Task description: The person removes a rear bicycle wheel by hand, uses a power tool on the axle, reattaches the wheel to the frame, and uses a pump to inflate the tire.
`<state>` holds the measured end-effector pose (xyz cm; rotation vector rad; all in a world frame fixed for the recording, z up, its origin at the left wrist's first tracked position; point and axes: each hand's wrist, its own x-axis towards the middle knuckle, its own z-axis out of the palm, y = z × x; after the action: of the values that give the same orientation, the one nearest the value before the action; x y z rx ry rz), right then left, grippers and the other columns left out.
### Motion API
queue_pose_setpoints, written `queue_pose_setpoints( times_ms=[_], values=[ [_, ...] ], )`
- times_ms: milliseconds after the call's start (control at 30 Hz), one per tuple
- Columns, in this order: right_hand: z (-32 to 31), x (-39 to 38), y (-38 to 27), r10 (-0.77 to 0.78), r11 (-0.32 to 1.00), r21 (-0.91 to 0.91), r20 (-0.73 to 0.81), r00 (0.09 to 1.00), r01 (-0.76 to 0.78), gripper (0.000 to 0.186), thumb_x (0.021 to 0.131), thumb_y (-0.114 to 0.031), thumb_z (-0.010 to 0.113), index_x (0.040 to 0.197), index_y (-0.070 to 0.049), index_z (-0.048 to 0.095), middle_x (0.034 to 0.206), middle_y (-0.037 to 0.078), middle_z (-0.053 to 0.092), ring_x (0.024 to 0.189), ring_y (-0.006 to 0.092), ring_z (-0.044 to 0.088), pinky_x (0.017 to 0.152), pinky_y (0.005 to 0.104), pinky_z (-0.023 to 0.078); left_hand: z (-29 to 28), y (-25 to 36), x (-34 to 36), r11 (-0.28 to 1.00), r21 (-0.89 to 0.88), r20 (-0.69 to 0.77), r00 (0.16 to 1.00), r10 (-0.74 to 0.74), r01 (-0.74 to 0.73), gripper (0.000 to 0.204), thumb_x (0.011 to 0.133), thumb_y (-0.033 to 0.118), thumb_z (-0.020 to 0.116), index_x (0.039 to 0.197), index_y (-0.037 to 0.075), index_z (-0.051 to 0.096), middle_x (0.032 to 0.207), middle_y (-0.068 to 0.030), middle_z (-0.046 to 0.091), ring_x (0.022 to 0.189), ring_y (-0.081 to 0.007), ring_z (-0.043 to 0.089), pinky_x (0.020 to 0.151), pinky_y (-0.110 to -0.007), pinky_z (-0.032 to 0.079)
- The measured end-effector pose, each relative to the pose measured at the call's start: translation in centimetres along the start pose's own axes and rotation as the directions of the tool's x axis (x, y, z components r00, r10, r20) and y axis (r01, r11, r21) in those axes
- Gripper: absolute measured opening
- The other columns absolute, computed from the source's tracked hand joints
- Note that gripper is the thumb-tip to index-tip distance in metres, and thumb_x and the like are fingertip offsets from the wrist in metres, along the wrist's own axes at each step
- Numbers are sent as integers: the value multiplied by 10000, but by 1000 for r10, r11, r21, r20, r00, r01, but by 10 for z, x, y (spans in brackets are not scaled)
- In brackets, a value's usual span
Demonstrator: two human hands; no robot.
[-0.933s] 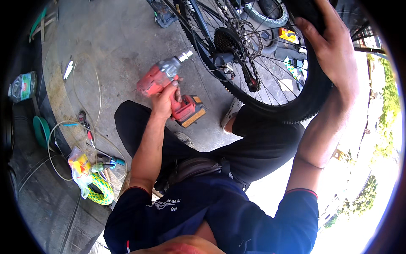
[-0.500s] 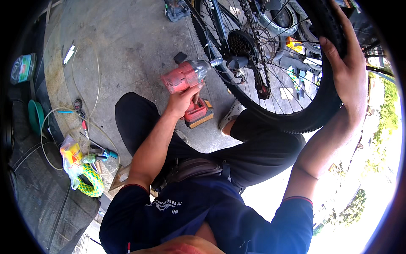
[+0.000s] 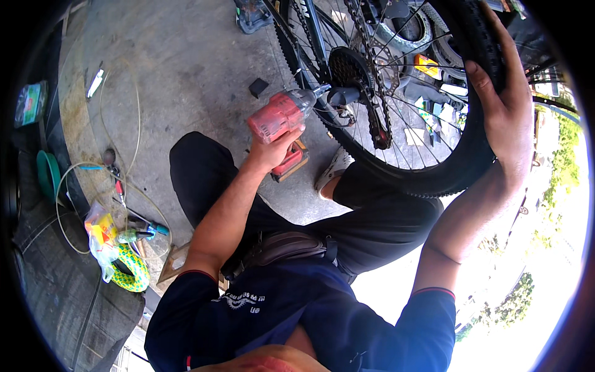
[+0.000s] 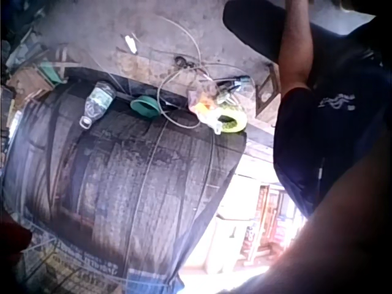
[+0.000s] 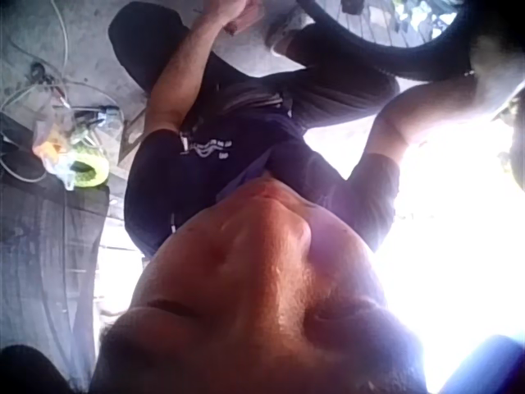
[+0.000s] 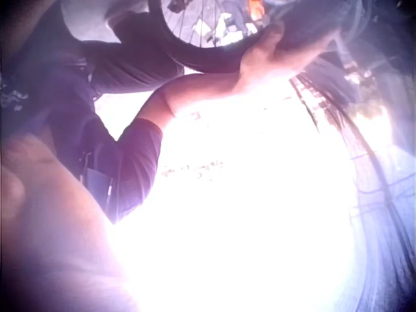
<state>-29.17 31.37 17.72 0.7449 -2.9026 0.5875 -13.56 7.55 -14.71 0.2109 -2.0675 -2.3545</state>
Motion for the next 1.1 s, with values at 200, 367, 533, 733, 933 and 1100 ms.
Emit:
queue_pose_setpoints(
  times_ms=[200,367,533,733,933,1100],
  values=[
    [3,-2,-10,-28,1000,1,-19,999,28,608,987,-113,631,1546,-67,396,1460,158,538,1305,235,540,1104,334,400,0,-12,-1,972,-104,31,978,-207,209,326,866,191,804,1116,39,660,1037,-70,707,934,-191,677,838,-364,529],
    [6,-5,-16,5,1000,-2,-25,1000,-5,587,990,-91,616,1541,-84,413,1461,149,546,1310,235,543,1089,341,419,8,5,-5,892,-306,81,943,-324,333,192,958,159,701,807,104,596,649,31,551,497,-69,481,472,-255,382],
    [4,0,-18,-89,994,-63,-71,993,85,713,843,-50,677,1513,-53,434,1415,184,568,1323,284,536,1111,366,401,11,11,-8,786,-464,119,907,-403,410,147,955,184,699,871,93,620,639,10,551,498,-92,494,485,-260,404],
    [8,0,-59,-162,954,-296,-399,902,41,664,752,-59,735,1385,-18,540,1166,195,633,1109,334,625,974,404,493,-12,68,-61,654,-675,-14,881,-473,341,283,988,297,626,1153,72,579,708,-25,534,547,-134,507,556,-300,445],
    [12,-82,-135,-272,899,311,-157,949,309,900,690,-144,860,1485,-19,457,1384,218,547,1249,388,571,1035,443,501,-22,240,-50,818,-553,59,972,226,-157,602,1017,295,526,1508,27,304,1126,-108,578,994,-195,592,971,-434,485],
    [-76,-108,-199,177,869,486,-477,861,91,704,745,-149,829,1375,-11,548,1301,189,599,1213,330,598,998,429,523,79,437,-77,835,-499,409,786,463,-232,525,1005,231,531,1467,17,400,1449,-166,481,1253,-304,475,1084,-461,361]
  ],
)
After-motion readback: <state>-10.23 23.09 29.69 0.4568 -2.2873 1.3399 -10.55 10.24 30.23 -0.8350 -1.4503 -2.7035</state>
